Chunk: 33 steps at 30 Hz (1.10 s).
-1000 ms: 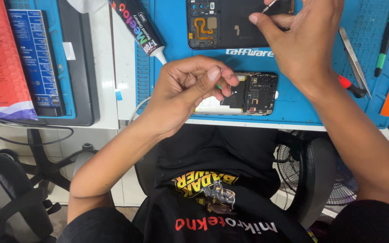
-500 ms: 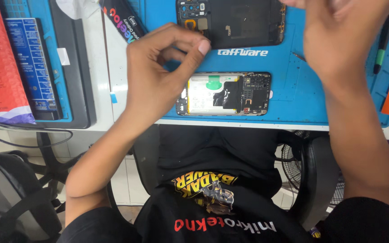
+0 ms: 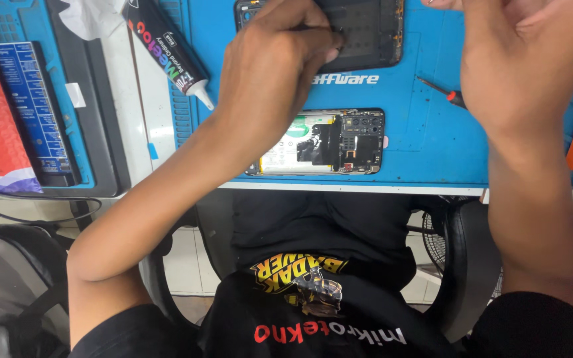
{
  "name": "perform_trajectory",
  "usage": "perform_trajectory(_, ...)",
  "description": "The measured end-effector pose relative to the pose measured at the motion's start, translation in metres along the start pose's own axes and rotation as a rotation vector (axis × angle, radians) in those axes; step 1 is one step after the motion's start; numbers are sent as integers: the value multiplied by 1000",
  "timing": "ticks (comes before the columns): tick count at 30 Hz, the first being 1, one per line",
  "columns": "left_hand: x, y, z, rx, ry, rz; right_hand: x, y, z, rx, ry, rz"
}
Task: The person uses a screwdriver to work on the internal components of a disassembled smartphone on a blue repair mat, then aligns the back cover onto the phone body and presses it into place. At the end the person holds the reassembled phone and taps its screen to test it.
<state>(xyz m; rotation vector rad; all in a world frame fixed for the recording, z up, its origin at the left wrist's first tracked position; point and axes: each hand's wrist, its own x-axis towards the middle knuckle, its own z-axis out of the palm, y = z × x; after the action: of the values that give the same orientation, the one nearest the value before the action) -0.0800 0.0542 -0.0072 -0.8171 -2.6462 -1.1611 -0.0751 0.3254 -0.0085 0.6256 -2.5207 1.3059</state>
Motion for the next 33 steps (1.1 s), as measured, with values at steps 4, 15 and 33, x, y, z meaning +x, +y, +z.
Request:
perform_trajectory(4, 0, -8, -8, -9, -23, 15, -2, -7, -2, 7, -16, -36)
perform_trajectory(15, 8, -37, -24, 153, -202, 169, 0, -16, -2, 18, -71, 18)
perform_trajectory(33, 15, -41, -25, 79, -304, 225, -20, 3, -9, 53, -17, 396)
